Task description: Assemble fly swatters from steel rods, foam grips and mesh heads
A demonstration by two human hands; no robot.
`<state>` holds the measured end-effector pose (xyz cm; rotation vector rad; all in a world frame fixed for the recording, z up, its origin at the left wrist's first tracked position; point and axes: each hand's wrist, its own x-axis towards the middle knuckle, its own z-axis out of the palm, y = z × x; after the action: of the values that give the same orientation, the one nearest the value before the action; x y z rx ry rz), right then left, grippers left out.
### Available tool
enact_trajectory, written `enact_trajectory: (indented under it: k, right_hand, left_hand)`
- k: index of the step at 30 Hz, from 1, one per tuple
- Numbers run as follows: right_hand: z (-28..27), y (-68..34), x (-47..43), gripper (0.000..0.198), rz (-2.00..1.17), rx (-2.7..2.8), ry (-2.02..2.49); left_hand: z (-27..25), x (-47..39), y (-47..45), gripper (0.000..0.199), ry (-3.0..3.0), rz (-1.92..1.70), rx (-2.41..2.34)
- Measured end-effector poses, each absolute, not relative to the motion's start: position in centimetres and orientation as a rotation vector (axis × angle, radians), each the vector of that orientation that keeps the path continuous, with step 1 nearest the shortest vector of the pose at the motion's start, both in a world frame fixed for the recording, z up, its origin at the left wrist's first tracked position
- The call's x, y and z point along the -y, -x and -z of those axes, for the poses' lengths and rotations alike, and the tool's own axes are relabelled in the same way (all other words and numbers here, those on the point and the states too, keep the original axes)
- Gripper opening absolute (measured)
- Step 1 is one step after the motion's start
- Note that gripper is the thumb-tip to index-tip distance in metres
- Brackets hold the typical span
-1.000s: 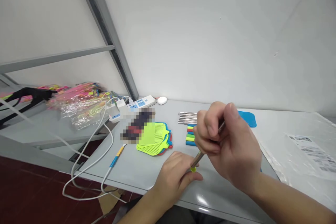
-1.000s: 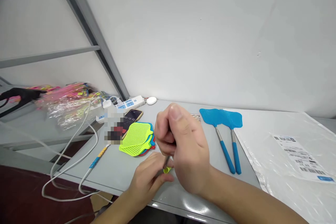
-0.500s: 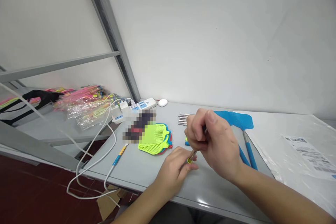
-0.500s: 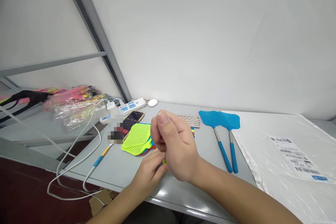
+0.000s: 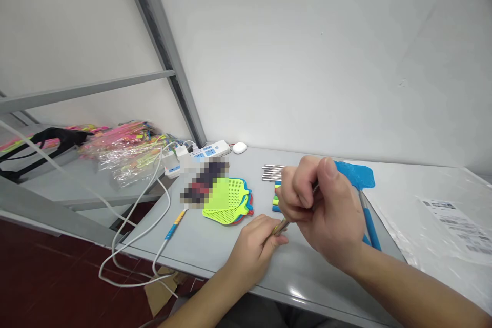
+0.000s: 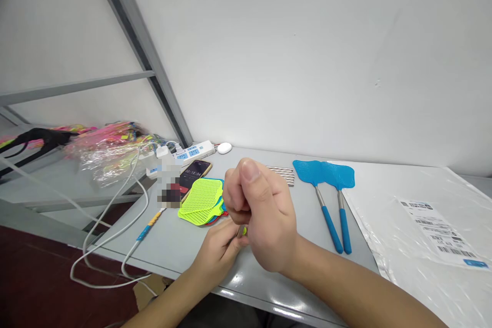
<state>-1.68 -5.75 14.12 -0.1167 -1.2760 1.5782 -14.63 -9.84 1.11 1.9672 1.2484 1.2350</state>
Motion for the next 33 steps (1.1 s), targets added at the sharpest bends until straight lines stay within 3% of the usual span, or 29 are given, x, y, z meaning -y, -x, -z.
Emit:
enact_trajectory:
  k: [11, 33]
  right_hand:
    - [-13.9, 1.9, 4.3, 0.047, -1.635, 1.118, 0.158]
    - [-14.2, 1.5, 5.1, 0.047, -1.597, 1.139, 0.219]
  left_hand:
    - [-1.0, 10.4, 14.8, 0.024, -1.842, -1.101, -1.319]
    - [-0.9, 10.6, 14.9, 0.032, -1.890, -1.296, -1.345]
